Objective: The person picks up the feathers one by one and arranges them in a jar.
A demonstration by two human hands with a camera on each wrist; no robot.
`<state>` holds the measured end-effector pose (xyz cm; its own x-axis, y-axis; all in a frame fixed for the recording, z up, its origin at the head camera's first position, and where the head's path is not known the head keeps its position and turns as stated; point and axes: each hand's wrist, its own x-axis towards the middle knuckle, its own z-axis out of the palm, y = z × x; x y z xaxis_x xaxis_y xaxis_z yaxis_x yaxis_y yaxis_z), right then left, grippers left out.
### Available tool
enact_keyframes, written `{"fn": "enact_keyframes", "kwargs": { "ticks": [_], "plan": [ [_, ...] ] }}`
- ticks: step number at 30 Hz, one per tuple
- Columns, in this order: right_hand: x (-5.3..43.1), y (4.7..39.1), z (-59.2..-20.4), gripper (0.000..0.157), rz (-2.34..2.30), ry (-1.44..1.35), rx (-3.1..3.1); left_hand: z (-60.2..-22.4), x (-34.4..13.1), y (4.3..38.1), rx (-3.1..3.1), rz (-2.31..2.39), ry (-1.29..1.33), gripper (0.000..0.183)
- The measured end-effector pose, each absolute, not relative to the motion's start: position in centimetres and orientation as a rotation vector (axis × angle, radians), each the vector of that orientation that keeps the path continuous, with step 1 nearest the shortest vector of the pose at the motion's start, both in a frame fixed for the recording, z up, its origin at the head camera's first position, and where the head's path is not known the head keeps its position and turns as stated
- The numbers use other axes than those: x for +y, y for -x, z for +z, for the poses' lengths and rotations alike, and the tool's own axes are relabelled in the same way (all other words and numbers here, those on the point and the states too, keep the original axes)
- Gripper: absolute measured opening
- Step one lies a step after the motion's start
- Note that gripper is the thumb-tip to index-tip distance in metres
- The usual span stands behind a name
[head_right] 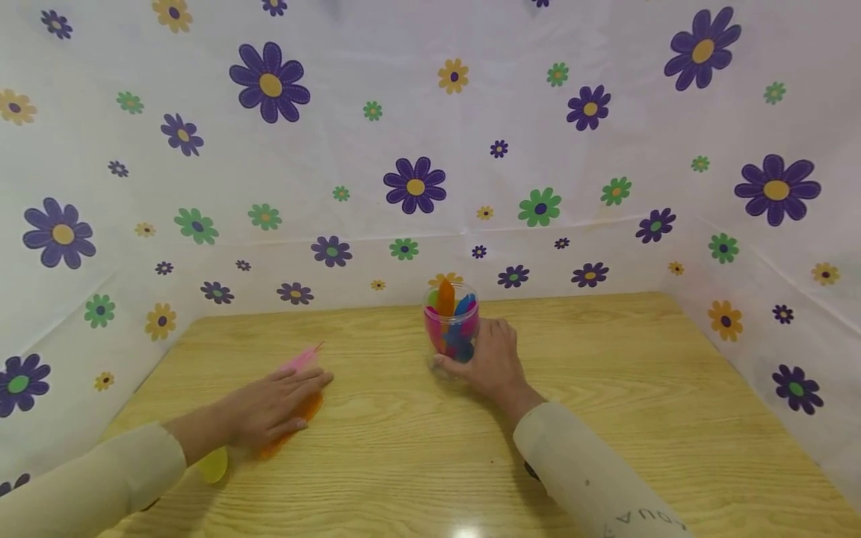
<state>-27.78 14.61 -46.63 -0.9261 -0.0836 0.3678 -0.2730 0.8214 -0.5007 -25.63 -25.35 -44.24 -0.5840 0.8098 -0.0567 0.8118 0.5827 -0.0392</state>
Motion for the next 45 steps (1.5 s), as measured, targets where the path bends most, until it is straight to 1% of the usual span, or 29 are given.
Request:
{"fn": "enact_keyframes", "kwargs": {
  "ticks": [2,4,5,8,10,13,17,20,24,28,32,38,45],
  "plan": [
    [14.6,27.8,-46.6,0.091,0.805,-0.271,-2.671,-44.2,-25.1,25.4,2.792,-0.056,-1.400,0.061],
    [14.6,27.8,-46.6,0.091,0.802,-0.274,-2.669,-44.1,-24.9,25.3,2.824,0.008,-1.401,0.054],
    [14.7,27.8,-46.6,0.091,0.800,-0.275,-2.669,-44.0,-24.7,25.2,2.840,0.046,-1.401,0.047],
    [14.7,27.8,-46.7,0.090,0.798,-0.272,-2.670,-43.9,-24.3,25.3,2.866,0.209,-1.372,0.019],
    [14.7,27.9,-46.8,0.090,0.800,-0.272,-2.670,-43.7,-24.1,25.4,2.863,0.374,-1.283,0.009],
    [14.7,27.9,-46.8,0.089,0.801,-0.273,-2.667,-43.5,-23.8,25.6,2.854,0.613,-1.052,0.008],
    [14.6,27.9,-46.8,0.088,0.803,-0.277,-2.660,-42.9,-23.4,25.7,2.797,0.923,-0.647,0.008],
    [14.6,27.9,-46.8,0.088,0.806,-0.271,-2.662,-42.6,-23.0,25.7,2.678,1.146,-0.360,0.014],
    [14.5,27.8,-46.7,0.089,0.804,-0.266,-2.676,-42.3,-22.6,25.8,2.469,1.410,-0.152,0.025],
    [14.5,27.8,-46.7,0.090,0.808,-0.263,-2.683,-42.0,-22.3,26.0,2.285,1.588,-0.121,0.033],
    [14.6,27.8,-46.8,0.091,0.816,-0.263,-2.674,-41.4,-21.7,26.2,2.206,1.668,-0.149,0.038],
    [14.6,27.8,-46.8,0.091,0.827,-0.267,-2.666,-40.7,-21.1,26.4,2.173,1.701,-0.183,0.040],
    [14.6,27.8,-46.8,0.091,0.832,-0.276,-2.665,-40.3,-20.6,26.8,2.049,1.752,-0.282,0.040]
  ]
}}
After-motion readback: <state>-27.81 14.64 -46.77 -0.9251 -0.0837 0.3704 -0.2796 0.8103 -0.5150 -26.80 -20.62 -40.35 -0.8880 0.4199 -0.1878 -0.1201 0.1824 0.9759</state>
